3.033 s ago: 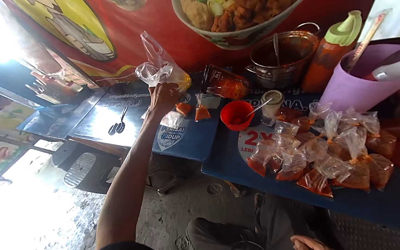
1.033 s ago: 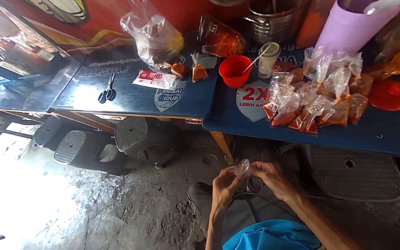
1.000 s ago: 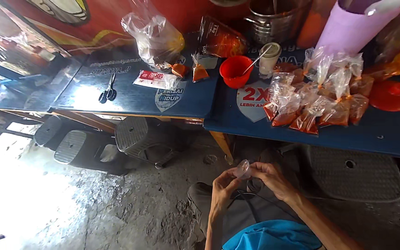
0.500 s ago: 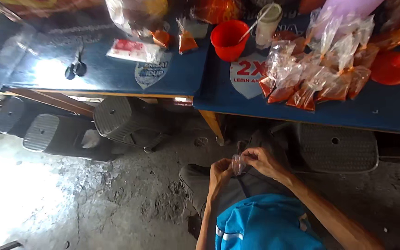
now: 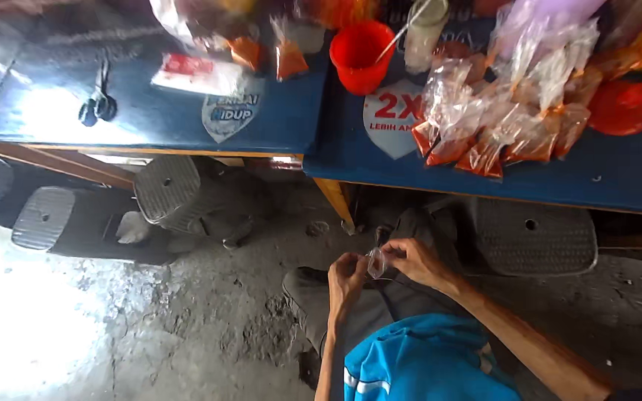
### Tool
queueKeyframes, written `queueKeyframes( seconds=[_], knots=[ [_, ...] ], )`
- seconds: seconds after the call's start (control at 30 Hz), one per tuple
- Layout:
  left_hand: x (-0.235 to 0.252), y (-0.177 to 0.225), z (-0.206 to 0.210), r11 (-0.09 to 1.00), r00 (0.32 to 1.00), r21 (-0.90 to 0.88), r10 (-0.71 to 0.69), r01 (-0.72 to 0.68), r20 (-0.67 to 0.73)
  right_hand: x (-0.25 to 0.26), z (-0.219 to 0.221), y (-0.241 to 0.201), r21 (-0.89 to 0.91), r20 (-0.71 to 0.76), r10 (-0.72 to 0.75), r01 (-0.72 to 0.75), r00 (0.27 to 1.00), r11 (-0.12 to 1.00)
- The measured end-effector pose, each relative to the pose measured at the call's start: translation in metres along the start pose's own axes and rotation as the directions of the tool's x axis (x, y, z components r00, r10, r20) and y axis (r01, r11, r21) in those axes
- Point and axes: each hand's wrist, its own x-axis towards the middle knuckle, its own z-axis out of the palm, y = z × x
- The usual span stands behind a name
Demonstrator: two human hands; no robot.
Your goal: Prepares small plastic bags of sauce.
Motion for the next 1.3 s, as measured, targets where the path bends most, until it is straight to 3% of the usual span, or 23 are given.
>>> queueKeyframes(
  seconds=[0.07,0.13,0.37,0.5,0.73,1.3],
  knots=[
    [-0.005,0.005,0.001,0.977,0.996,-0.195,-0.089,0.09,0.013,-0.004,0.0,0.007,0.134,0.014,-0.056,0.053,0.998,0.99],
    [-0.003,0.009,0.002,0.943,0.989,-0.298,-0.145,0.146,0.026,-0.003,-0.001,0.014,0.15,0.031,-0.152,0.146,0.988,0.978],
    [-0.003,0.01,0.009,0.884,0.973,-0.41,-0.223,0.224,0.05,0.0,0.011,0.029,-0.079,-0.154,-0.278,0.268,0.948,0.96],
    [-0.002,0.013,0.009,0.903,0.974,-0.367,-0.218,0.223,0.055,-0.003,0.012,0.026,-0.238,-0.212,-0.334,0.282,0.918,0.929],
    [0.0,0.005,0.011,0.968,0.988,-0.25,-0.001,-0.038,-0.155,-0.001,0.017,0.039,-0.338,-0.267,-0.266,0.168,0.927,0.926],
    [-0.005,0.001,0.005,0.991,0.928,0.042,0.137,-0.131,-0.346,0.012,0.032,0.055,-0.404,-0.315,-0.263,0.122,0.912,0.907]
  ],
)
